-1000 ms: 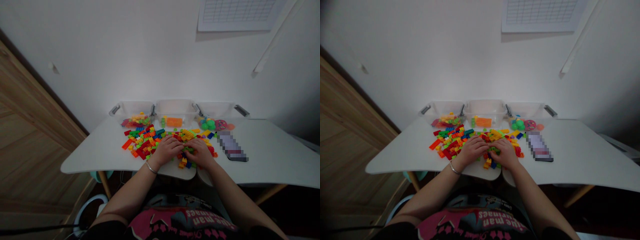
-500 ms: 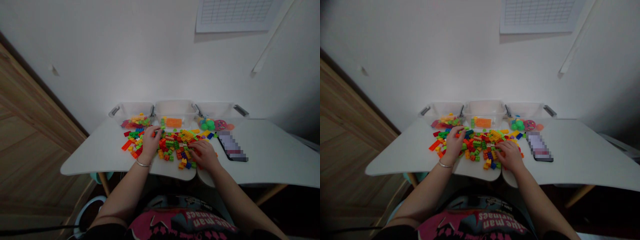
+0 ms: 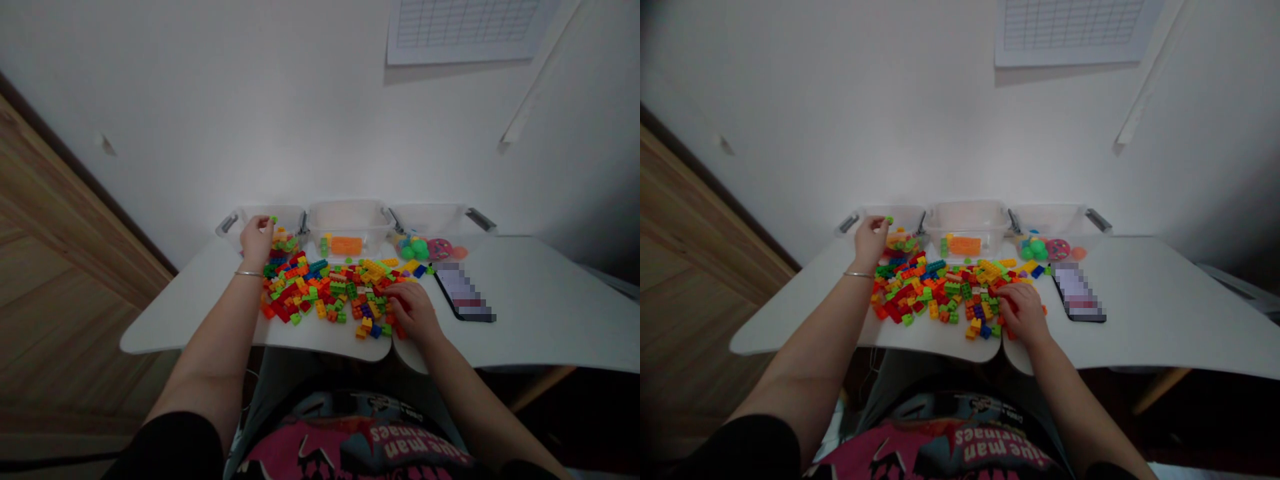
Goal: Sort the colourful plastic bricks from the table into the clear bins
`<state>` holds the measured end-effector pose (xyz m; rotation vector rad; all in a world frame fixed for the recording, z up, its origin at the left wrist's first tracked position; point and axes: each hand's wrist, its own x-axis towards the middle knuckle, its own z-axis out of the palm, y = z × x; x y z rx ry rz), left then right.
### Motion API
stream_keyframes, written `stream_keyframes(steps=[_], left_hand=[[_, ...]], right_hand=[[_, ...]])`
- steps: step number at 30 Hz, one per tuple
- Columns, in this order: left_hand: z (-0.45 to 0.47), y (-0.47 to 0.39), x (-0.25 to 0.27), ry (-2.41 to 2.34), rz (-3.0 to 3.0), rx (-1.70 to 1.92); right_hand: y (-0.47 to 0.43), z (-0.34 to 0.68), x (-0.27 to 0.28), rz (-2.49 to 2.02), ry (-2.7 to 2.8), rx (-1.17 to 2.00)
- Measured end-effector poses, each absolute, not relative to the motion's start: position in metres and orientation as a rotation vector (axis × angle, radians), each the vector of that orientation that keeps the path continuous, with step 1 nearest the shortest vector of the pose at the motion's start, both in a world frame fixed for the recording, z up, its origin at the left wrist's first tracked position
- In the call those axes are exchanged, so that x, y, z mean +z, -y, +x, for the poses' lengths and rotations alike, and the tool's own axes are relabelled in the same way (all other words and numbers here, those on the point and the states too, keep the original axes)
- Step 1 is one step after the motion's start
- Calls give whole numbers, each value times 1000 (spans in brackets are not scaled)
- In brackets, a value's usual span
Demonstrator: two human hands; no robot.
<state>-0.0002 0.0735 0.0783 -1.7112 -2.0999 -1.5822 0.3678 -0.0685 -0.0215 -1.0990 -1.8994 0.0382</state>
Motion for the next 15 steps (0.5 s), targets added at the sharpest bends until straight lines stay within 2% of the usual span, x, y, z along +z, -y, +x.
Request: stream_keyframes(steps=[3, 6, 10, 15], left_hand=[[1, -75, 82, 2271, -1766, -1156], [5, -75, 88, 2359, -1766, -919], [10, -76, 91, 2377, -1767, -825], [14, -76, 83, 2265, -1747, -941]], right_hand=[[67, 370, -22, -1097, 1889, 41], [67, 370, -22, -1098, 1892, 45], [67, 370, -22, -1101, 1900, 46], [68, 370, -21, -1122, 1895, 53]])
